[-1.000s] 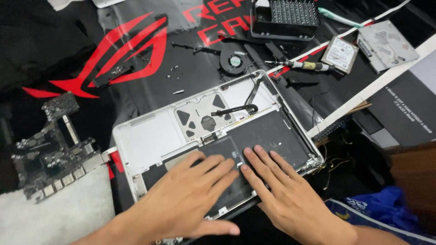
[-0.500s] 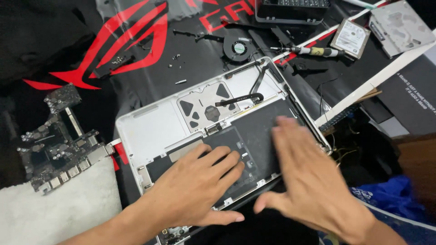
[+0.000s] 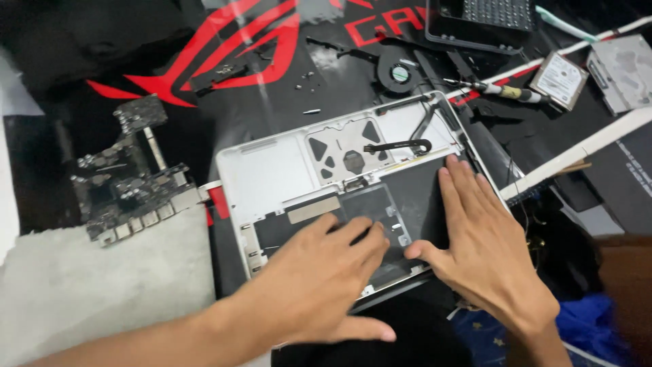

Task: Assembling laptop components by installing the keyboard membrane and battery, and connecting internal ribbon cables.

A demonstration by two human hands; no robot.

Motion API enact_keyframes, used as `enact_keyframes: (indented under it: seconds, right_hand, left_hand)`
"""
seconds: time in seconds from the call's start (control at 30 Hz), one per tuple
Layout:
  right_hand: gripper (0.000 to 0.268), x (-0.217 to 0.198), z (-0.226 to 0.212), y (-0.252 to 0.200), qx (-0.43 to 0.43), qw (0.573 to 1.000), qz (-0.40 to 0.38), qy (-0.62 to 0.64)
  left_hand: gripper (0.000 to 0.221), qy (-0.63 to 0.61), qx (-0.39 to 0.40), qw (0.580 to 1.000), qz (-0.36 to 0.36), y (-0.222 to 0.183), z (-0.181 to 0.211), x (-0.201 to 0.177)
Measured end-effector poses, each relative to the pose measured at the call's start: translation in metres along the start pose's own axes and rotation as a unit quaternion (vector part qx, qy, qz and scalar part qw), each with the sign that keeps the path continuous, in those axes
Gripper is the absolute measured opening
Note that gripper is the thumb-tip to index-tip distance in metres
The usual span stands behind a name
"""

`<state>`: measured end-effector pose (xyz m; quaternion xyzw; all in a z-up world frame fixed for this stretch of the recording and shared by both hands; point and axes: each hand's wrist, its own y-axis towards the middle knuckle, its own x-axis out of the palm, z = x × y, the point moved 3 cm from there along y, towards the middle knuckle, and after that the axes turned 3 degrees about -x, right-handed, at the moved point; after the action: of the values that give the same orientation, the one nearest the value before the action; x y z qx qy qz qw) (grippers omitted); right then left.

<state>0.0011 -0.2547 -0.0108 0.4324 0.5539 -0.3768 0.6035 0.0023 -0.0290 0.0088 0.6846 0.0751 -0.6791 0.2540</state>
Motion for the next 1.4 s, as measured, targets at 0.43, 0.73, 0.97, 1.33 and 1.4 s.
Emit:
enact_keyframes:
  seconds: [0.43,0.73,0.97,1.33,1.4]
  right_hand:
    - [0.109,-0.016,-0.055,0.003,-0.127,0.982,0.026,0.141]
    - [0.107,-0.011,-0.036,-0.003,-0.062,0.995,-0.003,0.072]
    - [0.109,-0.018,-0.072,0.007,-0.146,0.980,-0.009,0.132]
    - [0.119,-0.038,-0.106,0.038,-0.254,0.925,-0.070,0.274]
    - [0.119,-0.040,-0.114,0.043,-0.303,0.898,-0.089,0.308]
  left_hand:
    - [0.041,0.153,-0.074,0.985,-0.026,-0.017,0.032,0.014]
    - [0.047,0.226,-0.058,0.971,-0.048,-0.018,0.042,0.008]
    - [0.048,0.274,-0.078,0.958,-0.026,-0.018,0.049,0.014]
    - [0.041,0.299,-0.085,0.950,-0.013,-0.020,0.051,0.016]
    - [0.031,0.276,-0.101,0.956,-0.004,-0.021,0.055,0.028]
